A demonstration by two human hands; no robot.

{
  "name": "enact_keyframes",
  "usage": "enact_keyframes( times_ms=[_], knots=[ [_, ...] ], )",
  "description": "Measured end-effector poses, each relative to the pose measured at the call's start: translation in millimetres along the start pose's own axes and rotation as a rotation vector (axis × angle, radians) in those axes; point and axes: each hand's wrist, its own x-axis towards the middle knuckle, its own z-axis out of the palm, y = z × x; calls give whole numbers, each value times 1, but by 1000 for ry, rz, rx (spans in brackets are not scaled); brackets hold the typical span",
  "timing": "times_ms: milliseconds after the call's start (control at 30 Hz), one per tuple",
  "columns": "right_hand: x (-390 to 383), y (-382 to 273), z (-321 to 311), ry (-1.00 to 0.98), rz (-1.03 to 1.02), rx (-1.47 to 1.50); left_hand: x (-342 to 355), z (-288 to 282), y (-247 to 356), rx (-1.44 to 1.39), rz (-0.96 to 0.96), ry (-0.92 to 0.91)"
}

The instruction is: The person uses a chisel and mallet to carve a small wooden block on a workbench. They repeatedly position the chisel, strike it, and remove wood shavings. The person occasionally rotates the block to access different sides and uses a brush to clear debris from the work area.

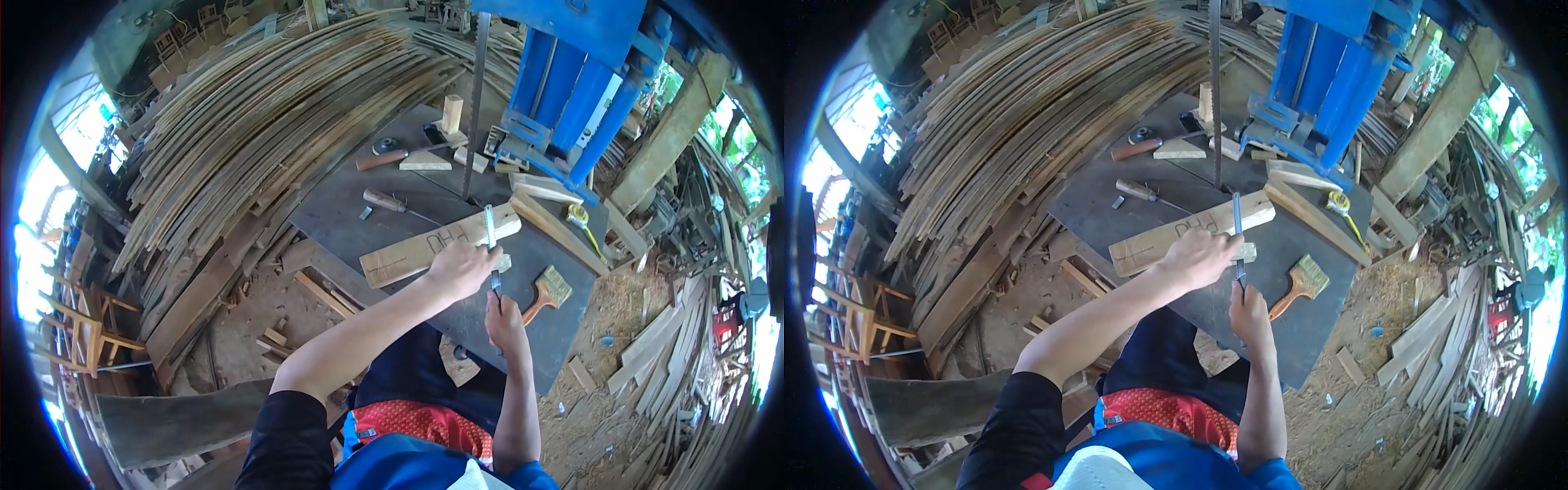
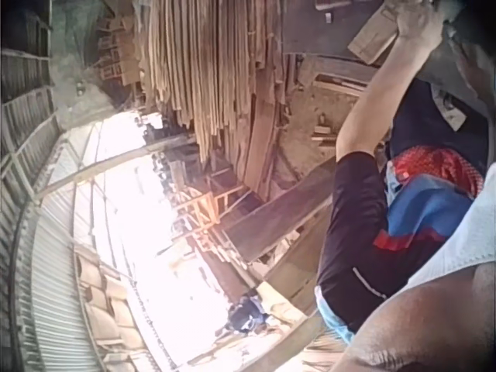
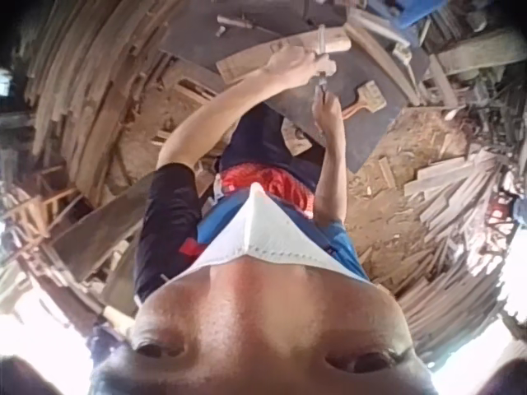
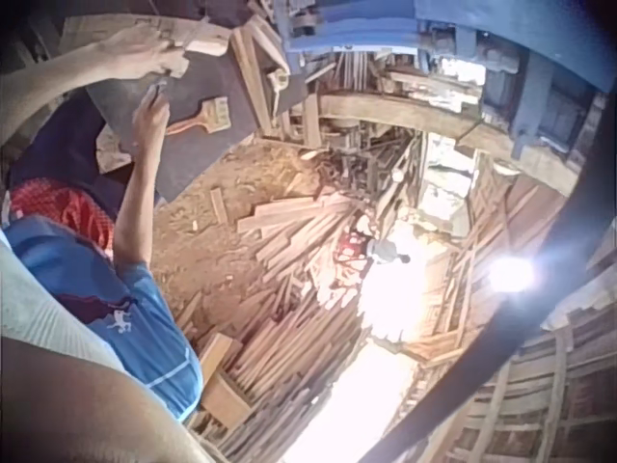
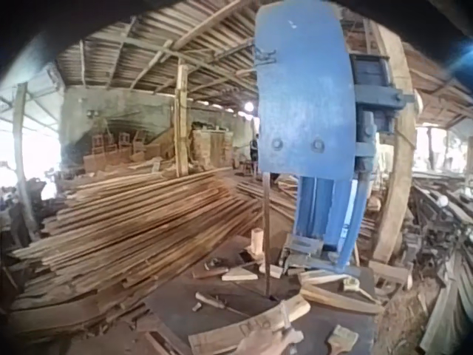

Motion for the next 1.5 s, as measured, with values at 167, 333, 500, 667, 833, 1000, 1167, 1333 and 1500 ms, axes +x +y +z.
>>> enact_keyframes(
  times_ms=[167, 333, 500, 667, 833, 1000, 1167, 1333, 1500],
  knots=[
    [-14, -13, 14, 54, -168, -111, -15, -10, -14, -66, -76, -14],
    [-18, -37, 4, -44, 0, -35, -14, -15, -17, -96, -72, -43],
    [8, -58, 2, -74, -9, -150, -24, -7, -30, -93, -109, 106],
    [0, -67, 31, -56, -40, -166, -27, -8, -39, -188, -331, 5],
    [-57, -46, 29, -83, -102, -155, -42, 2, -75, -226, -383, 240],
    [-72, -45, -2, -119, -47, -185, -43, -2, -59, -200, -276, 143],
    [-6, -42, 37, -13, -245, -239, -32, -12, -28, -114, -210, 23],
    [-4, -32, 34, -83, -296, -229, -31, -11, -33, -211, -435, 163],
    [-69, -30, -3, -114, -58, -222, -34, -10, -61, -262, -386, 164]
  ],
)
